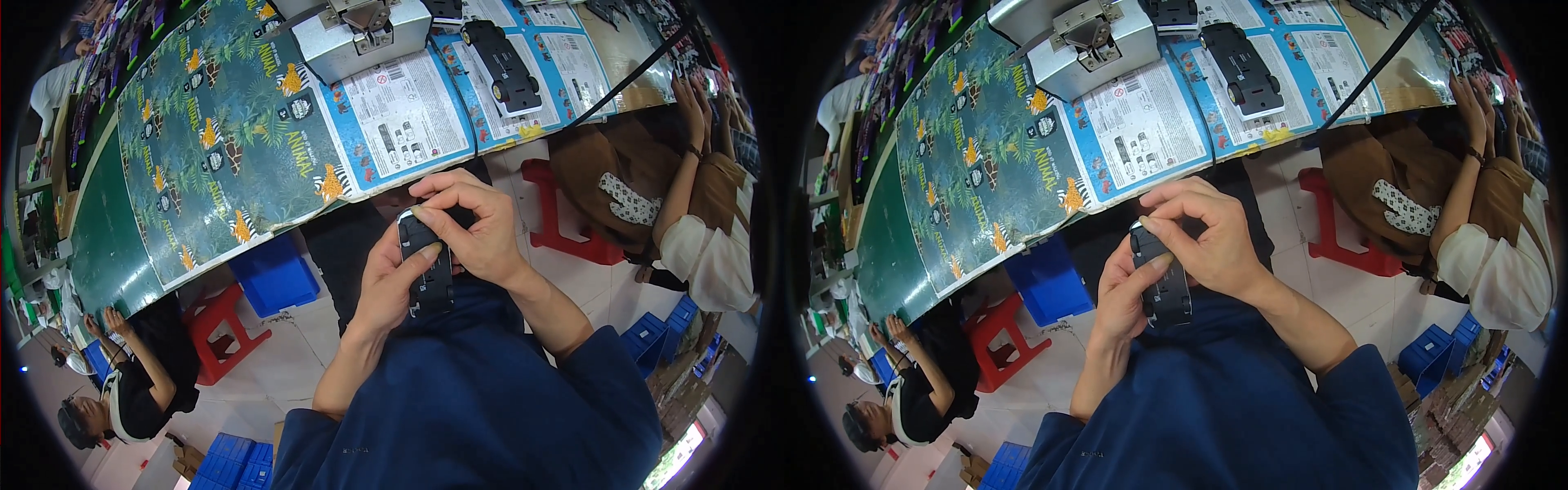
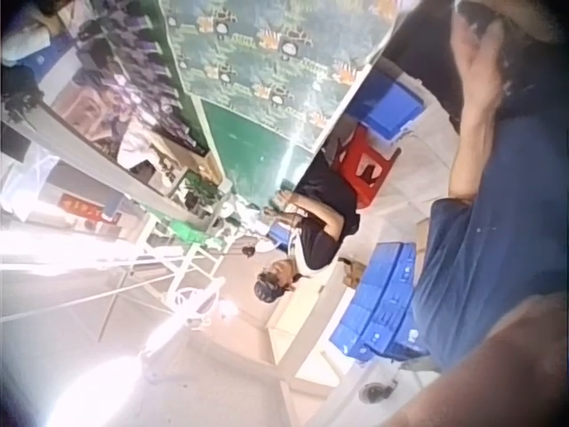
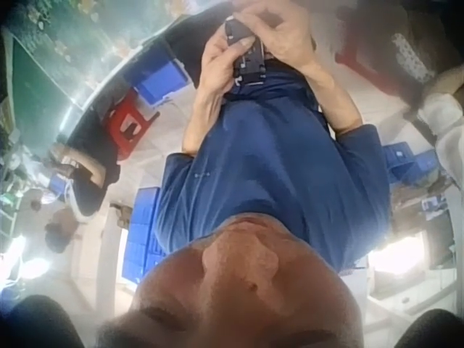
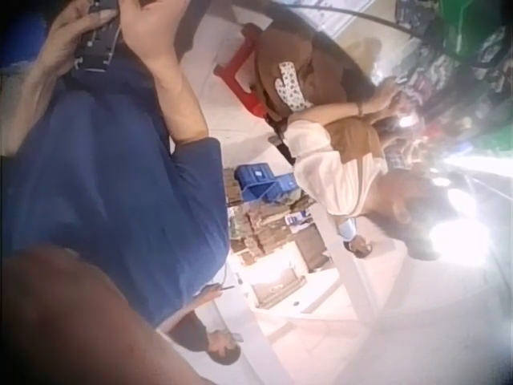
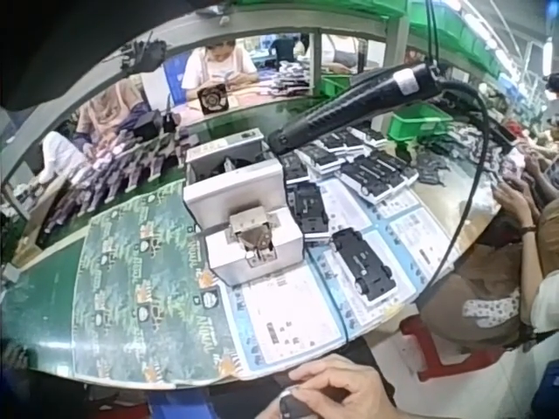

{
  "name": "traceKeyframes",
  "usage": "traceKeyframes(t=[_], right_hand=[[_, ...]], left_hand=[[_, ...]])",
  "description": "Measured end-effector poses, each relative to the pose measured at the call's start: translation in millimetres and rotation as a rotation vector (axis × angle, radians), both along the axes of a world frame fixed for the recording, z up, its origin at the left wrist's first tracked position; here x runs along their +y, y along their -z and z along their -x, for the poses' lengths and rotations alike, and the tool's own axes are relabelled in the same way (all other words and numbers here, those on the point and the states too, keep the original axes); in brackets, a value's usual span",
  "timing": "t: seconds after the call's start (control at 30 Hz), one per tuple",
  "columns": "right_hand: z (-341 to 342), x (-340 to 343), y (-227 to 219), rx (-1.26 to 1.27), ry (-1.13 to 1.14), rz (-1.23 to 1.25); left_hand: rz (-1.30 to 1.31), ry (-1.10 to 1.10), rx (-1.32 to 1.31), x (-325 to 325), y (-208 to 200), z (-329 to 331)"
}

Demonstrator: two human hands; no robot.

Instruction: Assembling small electronic device components using an electric screwdriver.

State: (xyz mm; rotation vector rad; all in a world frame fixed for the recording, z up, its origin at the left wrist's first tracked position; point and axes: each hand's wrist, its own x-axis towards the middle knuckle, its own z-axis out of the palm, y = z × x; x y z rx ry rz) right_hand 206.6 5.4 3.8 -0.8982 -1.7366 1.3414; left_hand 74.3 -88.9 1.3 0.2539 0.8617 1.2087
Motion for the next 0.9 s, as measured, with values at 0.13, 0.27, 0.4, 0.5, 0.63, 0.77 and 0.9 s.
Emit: traceKeyframes(t=[0.13, 0.27, 0.4, 0.5, 0.63, 0.77, 0.9], right_hand=[[-1, 0, -3, -0.003, 0.001, 0.01], [-1, 0, -3, -0.003, 0.01, 0.013], [0, 1, 0, -0.01, 0.007, -0.011], [1, 2, -4, 0.038, 0.019, 0.161], [-2, 0, 6, 0.131, -0.068, 0.386], [-1, -9, 7, 0.284, 0.043, 0.63], [-19, -32, 9, 0.115, -0.08, 0.797]], left_hand=[[-0.004, -0.028, 0.023, 2, -5, -2], [-0.009, -0.019, 0.009, 2, -5, -1], [-0.012, -0.021, 0.011, 1, -3, -1], [-0.031, -0.004, 0.017, -1, 1, 1], [-0.06, 0.03, 0.034, 0, 1, 5], [-0.037, -0.109, -0.001, 4, -3, 10], [-0.041, -0.198, -0.008, 15, 3, 24]])
